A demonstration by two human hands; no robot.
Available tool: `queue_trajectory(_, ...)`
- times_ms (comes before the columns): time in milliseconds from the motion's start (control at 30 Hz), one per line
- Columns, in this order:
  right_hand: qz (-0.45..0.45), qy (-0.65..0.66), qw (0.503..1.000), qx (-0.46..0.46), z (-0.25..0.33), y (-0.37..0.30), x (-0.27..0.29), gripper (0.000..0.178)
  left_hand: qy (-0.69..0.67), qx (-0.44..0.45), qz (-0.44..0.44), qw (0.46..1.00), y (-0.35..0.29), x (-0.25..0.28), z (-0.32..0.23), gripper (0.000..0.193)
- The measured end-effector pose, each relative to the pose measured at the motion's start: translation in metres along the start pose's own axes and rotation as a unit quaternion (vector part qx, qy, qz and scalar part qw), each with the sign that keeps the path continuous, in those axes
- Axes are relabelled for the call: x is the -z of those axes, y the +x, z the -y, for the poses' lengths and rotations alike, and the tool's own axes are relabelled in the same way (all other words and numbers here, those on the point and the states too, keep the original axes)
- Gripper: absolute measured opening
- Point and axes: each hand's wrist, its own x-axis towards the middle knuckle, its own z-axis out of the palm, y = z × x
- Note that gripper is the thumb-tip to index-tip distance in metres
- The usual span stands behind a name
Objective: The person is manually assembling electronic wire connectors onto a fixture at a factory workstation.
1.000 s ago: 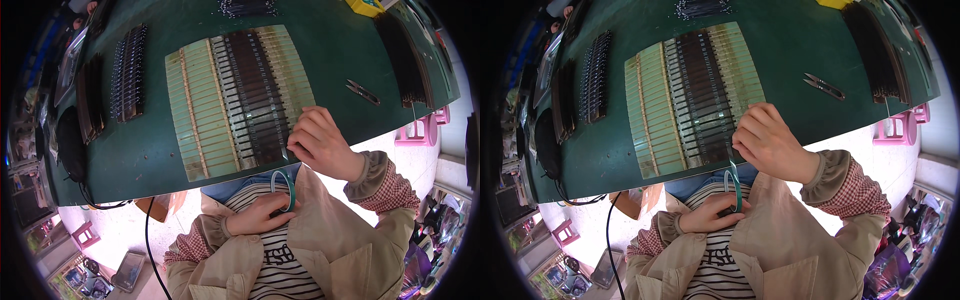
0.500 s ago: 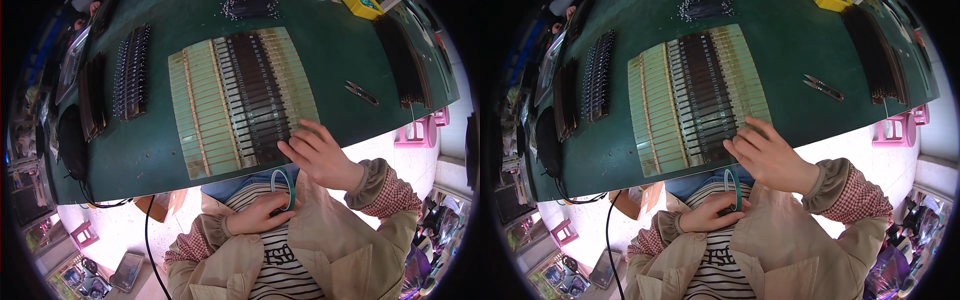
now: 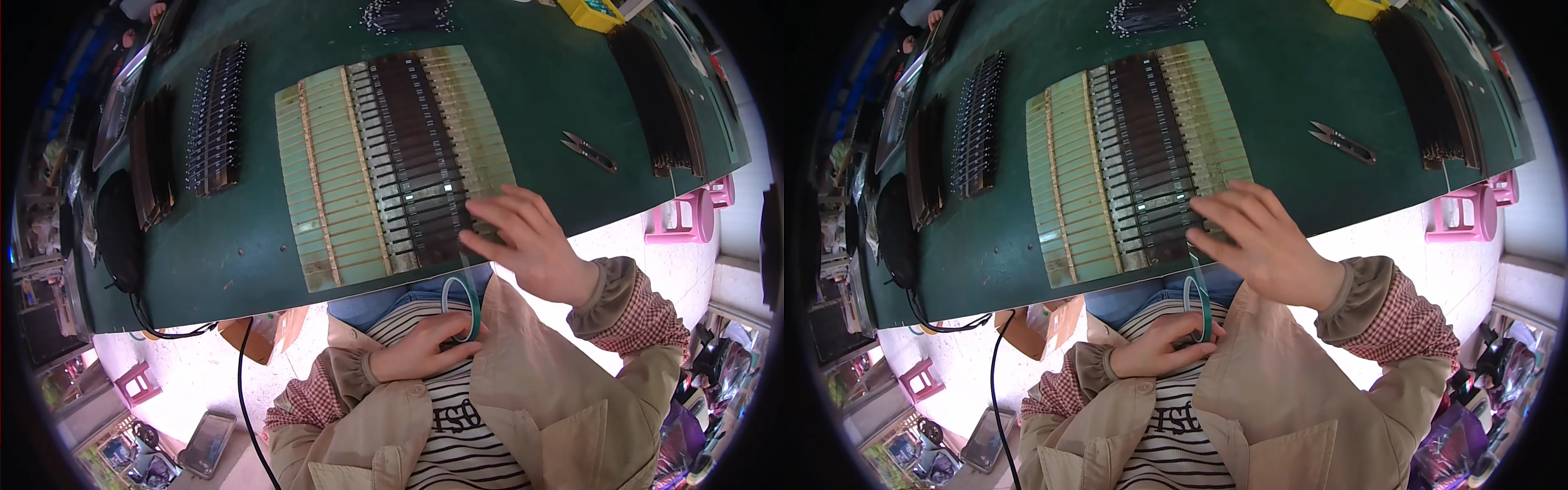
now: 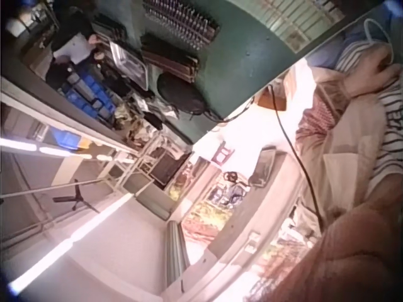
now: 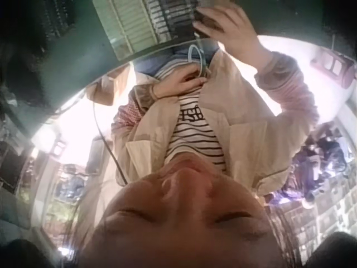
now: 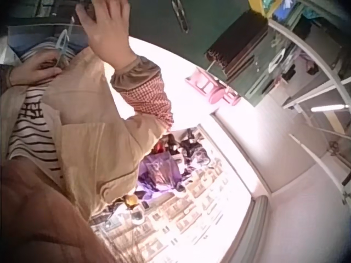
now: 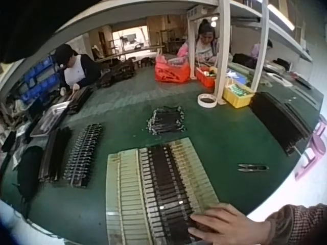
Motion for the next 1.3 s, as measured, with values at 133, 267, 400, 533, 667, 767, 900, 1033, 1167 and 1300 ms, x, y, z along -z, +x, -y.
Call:
queue_trajectory(133,0.006,-0.067,0.997,0.047,0.014,-0.004,-0.002,0.049,0.013,0.014,-0.003,1.000,0.001,0.002,0.001,0.020)
queue_trajectory(267,-0.022,-0.060,0.997,0.041,0.008,-0.011,-0.005,0.046,-0.034,0.073,-0.012,0.997,0.003,0.004,0.003,0.019)
queue_trajectory(400,-0.105,0.043,0.988,-0.102,-0.017,-0.018,0.007,0.040,-0.143,0.146,-0.049,0.978,-0.001,-0.002,0.007,0.018)
queue_trajectory(533,-0.260,-0.093,0.943,-0.187,-0.079,-0.029,0.024,0.038,-0.197,0.109,-0.073,0.972,0.010,0.006,0.012,0.035)
queue_trajectory(667,-0.195,-0.170,0.930,-0.262,-0.111,-0.055,0.019,0.042,-0.303,0.162,-0.105,0.933,0.020,0.006,0.015,0.048)
queue_trajectory(767,-0.183,-0.011,0.913,-0.364,-0.113,-0.057,0.015,0.041,-0.336,0.156,-0.122,0.921,0.024,0.005,0.021,0.037)
queue_trajectory(900,-0.300,0.150,0.839,-0.428,-0.098,-0.058,0.009,0.033,-0.384,0.205,-0.141,0.889,0.023,0.002,0.011,0.025)
queue_trajectory(1033,-0.232,0.202,0.863,-0.401,-0.051,-0.042,0.016,0.024,-0.443,0.165,-0.211,0.855,0.026,-0.002,0.000,0.017)
queue_trajectory(1167,-0.097,0.076,0.992,-0.033,-0.021,-0.021,0.016,0.025,-0.511,0.189,-0.178,0.819,0.026,-0.002,-0.012,0.021)
queue_trajectory(1300,-0.027,-0.053,0.997,0.057,-0.009,-0.014,0.013,0.031,-0.557,0.181,-0.171,0.792,0.025,-0.005,-0.016,0.022)
